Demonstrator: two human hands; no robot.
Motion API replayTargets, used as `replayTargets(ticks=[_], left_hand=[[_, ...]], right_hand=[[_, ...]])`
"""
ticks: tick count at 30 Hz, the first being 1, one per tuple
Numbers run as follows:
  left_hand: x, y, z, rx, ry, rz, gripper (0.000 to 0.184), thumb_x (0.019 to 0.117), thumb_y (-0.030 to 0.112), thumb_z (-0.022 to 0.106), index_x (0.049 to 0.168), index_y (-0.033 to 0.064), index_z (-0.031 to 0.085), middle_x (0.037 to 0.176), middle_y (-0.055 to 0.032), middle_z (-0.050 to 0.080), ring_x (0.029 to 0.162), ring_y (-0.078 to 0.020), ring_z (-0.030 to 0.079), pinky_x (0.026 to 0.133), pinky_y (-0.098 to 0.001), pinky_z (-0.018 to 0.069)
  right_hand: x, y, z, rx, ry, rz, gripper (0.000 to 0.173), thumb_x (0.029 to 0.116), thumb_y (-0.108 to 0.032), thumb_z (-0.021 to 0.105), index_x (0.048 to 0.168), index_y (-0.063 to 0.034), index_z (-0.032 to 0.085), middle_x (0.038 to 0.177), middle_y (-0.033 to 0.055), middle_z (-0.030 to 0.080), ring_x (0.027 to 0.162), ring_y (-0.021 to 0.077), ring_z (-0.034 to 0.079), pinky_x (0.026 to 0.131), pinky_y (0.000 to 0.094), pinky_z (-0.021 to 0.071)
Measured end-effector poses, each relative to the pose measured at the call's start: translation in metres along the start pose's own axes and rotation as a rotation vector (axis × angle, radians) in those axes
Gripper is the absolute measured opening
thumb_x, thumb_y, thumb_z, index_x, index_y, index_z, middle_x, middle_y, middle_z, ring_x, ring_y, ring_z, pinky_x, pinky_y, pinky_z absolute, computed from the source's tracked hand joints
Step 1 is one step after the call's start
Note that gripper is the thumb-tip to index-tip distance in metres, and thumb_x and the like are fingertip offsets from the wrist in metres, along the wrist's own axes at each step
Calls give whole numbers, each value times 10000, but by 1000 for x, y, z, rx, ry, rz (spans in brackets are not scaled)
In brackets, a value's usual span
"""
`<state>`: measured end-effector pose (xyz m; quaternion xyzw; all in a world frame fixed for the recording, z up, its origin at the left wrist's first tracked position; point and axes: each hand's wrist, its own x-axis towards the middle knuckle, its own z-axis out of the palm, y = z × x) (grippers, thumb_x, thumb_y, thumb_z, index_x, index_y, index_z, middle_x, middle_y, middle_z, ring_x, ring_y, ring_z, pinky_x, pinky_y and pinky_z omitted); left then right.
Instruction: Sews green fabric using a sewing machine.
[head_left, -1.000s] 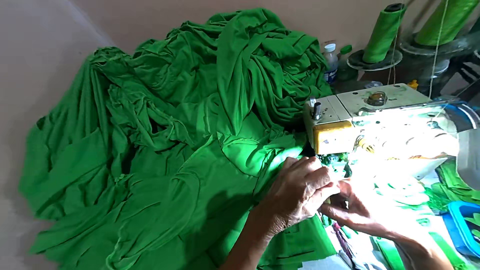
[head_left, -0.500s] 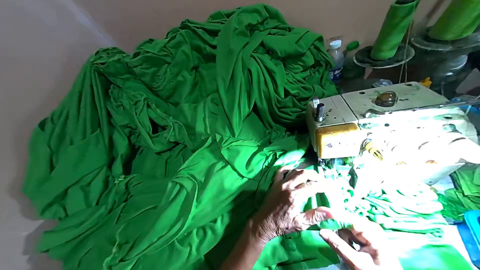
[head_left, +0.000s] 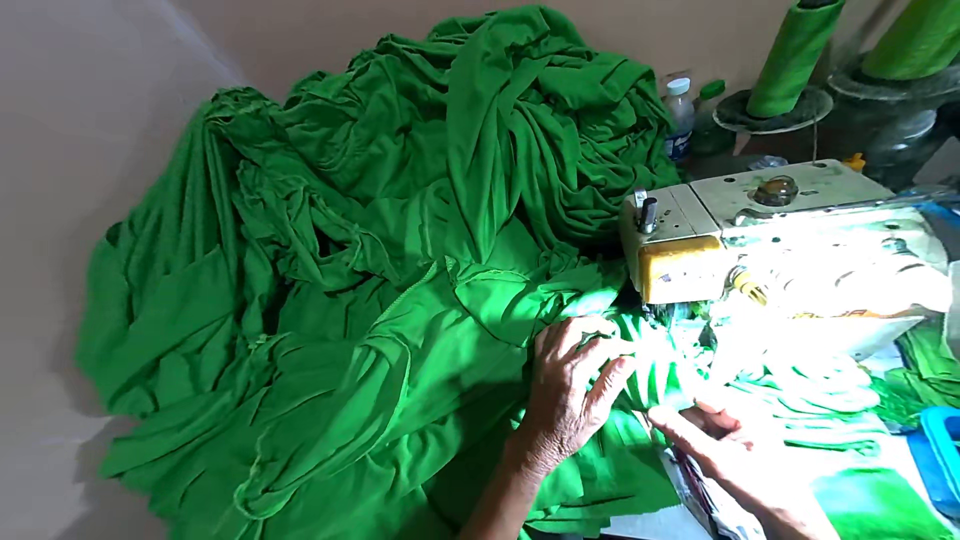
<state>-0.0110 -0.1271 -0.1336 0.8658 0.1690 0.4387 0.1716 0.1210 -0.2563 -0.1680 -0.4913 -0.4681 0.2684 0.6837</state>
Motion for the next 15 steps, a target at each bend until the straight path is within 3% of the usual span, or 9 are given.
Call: replayTargets(ticks=[3, 6, 9, 11, 13, 15], left_hand=[[-2, 4, 3, 17, 4, -16, 294, 995, 256, 560, 976, 82, 796, 1125, -103, 725, 1124, -243, 639, 1019, -457, 440], [-2, 10, 8, 39, 19, -7, 267, 980, 243, 588, 950, 81, 798, 1099, -114, 726, 1103, -259, 650, 999, -463, 456], [1, 18, 10, 86, -30, -15, 241, 969, 229, 605, 1007, 95, 801, 1146, -128, 720, 1155, -296, 642, 1033, -512, 438], [1, 21, 12, 167, -64, -31, 242, 971, 243, 603, 981, 106, 802, 1131, -119, 736, 1158, -299, 659, 1052, -544, 428], [-7, 21, 16, 247, -19, -37, 232, 961, 221, 600, 915, 110, 798, 1048, -81, 760, 1079, -255, 697, 1013, -520, 459], [-17, 23, 18, 291, 72, -14, 211, 927, 187, 603, 859, 106, 785, 970, -56, 759, 987, -220, 709, 974, -493, 471]], right_hand=[[1, -2, 1, 11, 8, -7, 88, 882, -172, 731, 918, -244, 695, 710, -222, 671, 561, -124, 553, 521, 69, 463], [3, -2, 1, -34, 9, -24, 50, 895, -186, 719, 920, -220, 692, 733, -217, 647, 559, -128, 519, 511, 62, 439], [6, -4, -1, -57, 5, -61, 20, 924, -178, 684, 921, -198, 685, 695, -216, 624, 519, -138, 470, 474, 55, 393], [3, -1, 0, -96, 29, -136, 44, 940, -154, 669, 941, -121, 698, 759, -165, 658, 568, -129, 504, 518, 58, 431], [-6, 2, 6, -187, 111, -213, 133, 925, -128, 662, 941, -7, 716, 812, -87, 678, 624, -128, 536, 573, 53, 467], [-15, 5, 13, -237, 174, -247, 161, 924, -115, 659, 947, 34, 715, 819, -45, 680, 634, -132, 528, 585, 46, 460]])
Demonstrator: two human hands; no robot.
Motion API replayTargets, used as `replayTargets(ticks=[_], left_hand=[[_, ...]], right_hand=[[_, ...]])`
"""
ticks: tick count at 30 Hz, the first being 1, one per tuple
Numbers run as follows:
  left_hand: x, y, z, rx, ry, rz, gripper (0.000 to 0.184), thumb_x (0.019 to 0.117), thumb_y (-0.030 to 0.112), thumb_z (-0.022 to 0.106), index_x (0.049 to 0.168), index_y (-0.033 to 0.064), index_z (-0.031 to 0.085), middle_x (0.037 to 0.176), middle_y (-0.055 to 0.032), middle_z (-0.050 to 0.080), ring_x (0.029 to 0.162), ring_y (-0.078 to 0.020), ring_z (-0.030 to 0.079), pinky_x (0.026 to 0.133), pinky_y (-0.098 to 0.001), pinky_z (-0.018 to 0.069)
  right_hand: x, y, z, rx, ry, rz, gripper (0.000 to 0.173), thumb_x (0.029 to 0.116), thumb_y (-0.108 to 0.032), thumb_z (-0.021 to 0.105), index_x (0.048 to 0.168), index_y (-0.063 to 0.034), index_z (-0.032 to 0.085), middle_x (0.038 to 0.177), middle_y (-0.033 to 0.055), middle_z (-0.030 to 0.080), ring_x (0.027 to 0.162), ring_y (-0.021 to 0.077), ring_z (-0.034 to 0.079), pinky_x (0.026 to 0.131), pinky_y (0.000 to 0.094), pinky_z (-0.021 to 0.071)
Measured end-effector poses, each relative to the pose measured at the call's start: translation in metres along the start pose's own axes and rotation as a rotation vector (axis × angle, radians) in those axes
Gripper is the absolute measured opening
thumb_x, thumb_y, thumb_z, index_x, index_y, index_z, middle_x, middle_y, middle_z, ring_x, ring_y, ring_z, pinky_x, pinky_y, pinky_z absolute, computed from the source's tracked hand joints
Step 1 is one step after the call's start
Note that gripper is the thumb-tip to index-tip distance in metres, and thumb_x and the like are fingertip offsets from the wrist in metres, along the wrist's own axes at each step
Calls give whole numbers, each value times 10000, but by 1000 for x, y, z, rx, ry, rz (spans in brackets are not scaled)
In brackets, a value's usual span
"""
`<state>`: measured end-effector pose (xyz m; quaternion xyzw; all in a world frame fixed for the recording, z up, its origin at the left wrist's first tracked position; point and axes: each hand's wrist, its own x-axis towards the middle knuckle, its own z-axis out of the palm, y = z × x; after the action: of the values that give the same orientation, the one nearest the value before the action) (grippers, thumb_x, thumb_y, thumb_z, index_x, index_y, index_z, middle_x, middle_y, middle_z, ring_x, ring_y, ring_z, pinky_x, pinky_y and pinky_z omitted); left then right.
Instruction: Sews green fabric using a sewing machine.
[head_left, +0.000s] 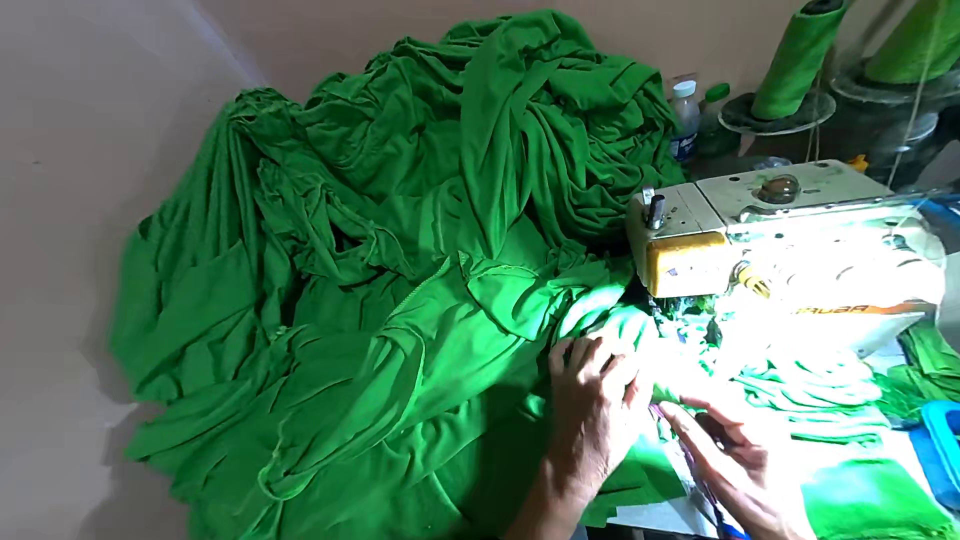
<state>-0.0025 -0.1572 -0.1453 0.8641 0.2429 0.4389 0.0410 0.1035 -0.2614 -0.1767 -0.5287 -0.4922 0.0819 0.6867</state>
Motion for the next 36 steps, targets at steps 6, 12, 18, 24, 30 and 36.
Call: replayTargets(ticks=[6, 12, 18, 24, 30, 36], left_hand=[[-19, 4, 12, 10, 138, -40, 203, 898, 193, 626, 876, 127, 816, 1010, -84, 768, 1055, -242, 691, 981, -439, 455], [-5, 4, 28, 41, 130, -138, 227, 907, 214, 631, 1007, 193, 832, 1041, -67, 757, 1081, -267, 673, 897, -490, 463], [32, -3, 23, -36, -164, -361, 259, 969, 253, 636, 1169, 211, 794, 1287, -140, 639, 1224, -360, 556, 904, -560, 467], [38, 19, -9, 167, -460, -533, 404, 1052, 165, 498, 1436, 210, 614, 1457, -220, 517, 1226, -395, 571, 946, -458, 528], [-6, 68, -84, 68, -866, -328, 305, 1021, 148, 553, 1258, 23, 697, 1206, -224, 659, 1023, -319, 696, 856, -431, 572], [-40, 38, -97, -194, -563, -36, 186, 930, 99, 675, 1060, 8, 772, 880, -164, 719, 800, -288, 716, 710, -413, 589]], right_hand=[[-11, 5, 1, 25, 13, 26, 117, 961, -83, 645, 1010, 3, 707, 867, -43, 684, 634, -117, 555, 574, 62, 491], [1, 8, 2, 95, 18, 75, 344, 965, -82, 610, 1266, 82, 635, 1193, 77, 704, 667, -36, 657, 583, 144, 580], [1, -6, -2, 118, 32, 130, 276, 953, -51, 589, 1161, 117, 655, 1163, 85, 706, 697, -45, 653, 620, 133, 572], [1, -7, -1, -23, -84, 50, 348, 976, -58, 521, 1263, 106, 630, 1165, 164, 681, 692, -20, 615, 616, 142, 529], [-12, 7, -5, -313, -385, -259, 502, 997, -128, 504, 1492, -43, 509, 1487, 145, 551, 1328, 150, 561, 1087, 297, 460], [-14, -11, -29, -839, -53, 87, 399, 962, -118, 569, 1276, 127, 602, 1163, 383, 631, 1045, 584, 629, 850, 730, 464]])
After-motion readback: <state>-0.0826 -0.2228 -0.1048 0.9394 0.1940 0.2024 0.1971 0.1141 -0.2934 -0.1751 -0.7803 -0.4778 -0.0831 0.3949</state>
